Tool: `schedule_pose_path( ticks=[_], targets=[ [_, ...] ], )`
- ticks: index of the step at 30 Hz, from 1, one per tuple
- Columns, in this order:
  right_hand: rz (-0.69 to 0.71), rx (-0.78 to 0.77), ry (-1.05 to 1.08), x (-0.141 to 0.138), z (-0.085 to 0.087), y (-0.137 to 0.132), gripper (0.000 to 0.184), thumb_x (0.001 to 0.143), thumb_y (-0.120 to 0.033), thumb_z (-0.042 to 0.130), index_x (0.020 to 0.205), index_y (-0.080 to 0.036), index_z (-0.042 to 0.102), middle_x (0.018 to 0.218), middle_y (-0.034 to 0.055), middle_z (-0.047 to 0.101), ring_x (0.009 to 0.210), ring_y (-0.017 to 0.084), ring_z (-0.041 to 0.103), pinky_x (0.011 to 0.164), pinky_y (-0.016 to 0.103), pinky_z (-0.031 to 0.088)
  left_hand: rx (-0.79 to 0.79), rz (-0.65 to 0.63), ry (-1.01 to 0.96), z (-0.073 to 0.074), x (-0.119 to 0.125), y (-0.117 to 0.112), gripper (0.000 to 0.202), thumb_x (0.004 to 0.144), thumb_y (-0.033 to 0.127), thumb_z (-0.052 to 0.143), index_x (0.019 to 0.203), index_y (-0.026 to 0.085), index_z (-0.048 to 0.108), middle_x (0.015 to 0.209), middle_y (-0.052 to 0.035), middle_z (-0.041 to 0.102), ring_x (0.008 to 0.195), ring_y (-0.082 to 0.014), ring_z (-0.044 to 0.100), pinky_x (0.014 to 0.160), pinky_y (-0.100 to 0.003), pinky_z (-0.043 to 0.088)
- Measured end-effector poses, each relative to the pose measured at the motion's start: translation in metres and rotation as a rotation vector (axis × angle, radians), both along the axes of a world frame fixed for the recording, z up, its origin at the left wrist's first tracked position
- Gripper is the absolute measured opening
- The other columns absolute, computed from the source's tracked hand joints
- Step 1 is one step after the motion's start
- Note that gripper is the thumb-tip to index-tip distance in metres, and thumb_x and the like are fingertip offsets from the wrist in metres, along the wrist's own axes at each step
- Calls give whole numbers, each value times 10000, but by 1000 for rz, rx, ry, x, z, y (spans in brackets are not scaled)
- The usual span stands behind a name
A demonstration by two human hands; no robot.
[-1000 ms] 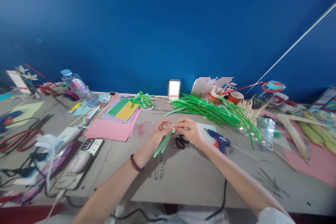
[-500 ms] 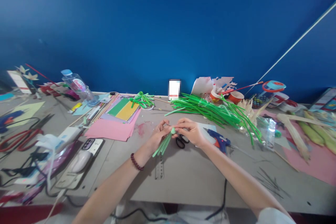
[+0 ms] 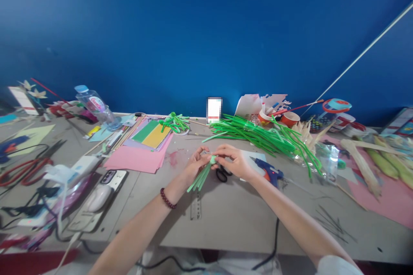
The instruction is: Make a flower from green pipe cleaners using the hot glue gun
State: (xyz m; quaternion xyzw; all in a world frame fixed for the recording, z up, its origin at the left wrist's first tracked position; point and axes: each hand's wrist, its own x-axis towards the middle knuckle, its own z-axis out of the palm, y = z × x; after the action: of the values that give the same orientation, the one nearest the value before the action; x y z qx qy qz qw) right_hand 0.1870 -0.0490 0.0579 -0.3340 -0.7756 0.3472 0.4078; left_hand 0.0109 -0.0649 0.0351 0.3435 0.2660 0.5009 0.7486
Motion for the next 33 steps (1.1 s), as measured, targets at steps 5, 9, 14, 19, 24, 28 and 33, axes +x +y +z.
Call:
schedule_pose_path(
  ticks=[5,9,14,19,24,28,33],
  targets=[
    [22,3,-21,1,0,0,228,866,-332,544,1015,-246,694,1010,67,606,889,174,602,751,294,507,72,1,17,-1,-1,0,418,683,282,759,955,198,454,731,-16,701,580,-145,665,606,-235,515],
    [25,-2,-26,1,2,0,224,869,-330,540,1017,-250,688,1003,65,604,886,173,597,741,288,504,81,16,28,0,-1,0,420,678,289,762,955,202,460,709,3,689,583,-138,660,600,-226,504],
    [36,-16,-29,2,10,-1,201,850,-290,560,1006,-236,675,1017,63,585,768,138,581,696,278,504,90,9,38,4,1,-1,426,665,287,776,933,196,458,718,1,694,593,-134,656,615,-238,513],
    [92,-38,-25,3,14,-3,241,792,-209,594,1031,-214,624,1034,66,576,790,134,570,680,259,501,135,9,49,2,4,-1,395,679,278,768,910,185,462,692,9,679,607,-128,649,626,-251,529],
    [101,-27,-28,2,12,-4,247,780,-191,588,1025,-212,614,1027,57,591,778,128,567,691,265,500,137,14,63,2,5,-2,404,674,277,772,921,185,466,709,9,682,615,-130,656,638,-266,547],
    [48,-21,4,3,13,-4,204,793,-231,588,995,-210,616,1008,60,606,778,138,577,697,280,506,137,33,53,5,5,-3,410,656,285,786,911,184,482,712,12,680,621,-127,658,632,-255,547],
    [-30,-13,114,2,11,-4,166,807,-235,576,968,-202,593,943,58,643,763,143,594,710,295,514,137,97,79,9,7,-4,419,638,295,795,941,174,532,724,0,683,652,-136,661,670,-283,561]
  ],
)
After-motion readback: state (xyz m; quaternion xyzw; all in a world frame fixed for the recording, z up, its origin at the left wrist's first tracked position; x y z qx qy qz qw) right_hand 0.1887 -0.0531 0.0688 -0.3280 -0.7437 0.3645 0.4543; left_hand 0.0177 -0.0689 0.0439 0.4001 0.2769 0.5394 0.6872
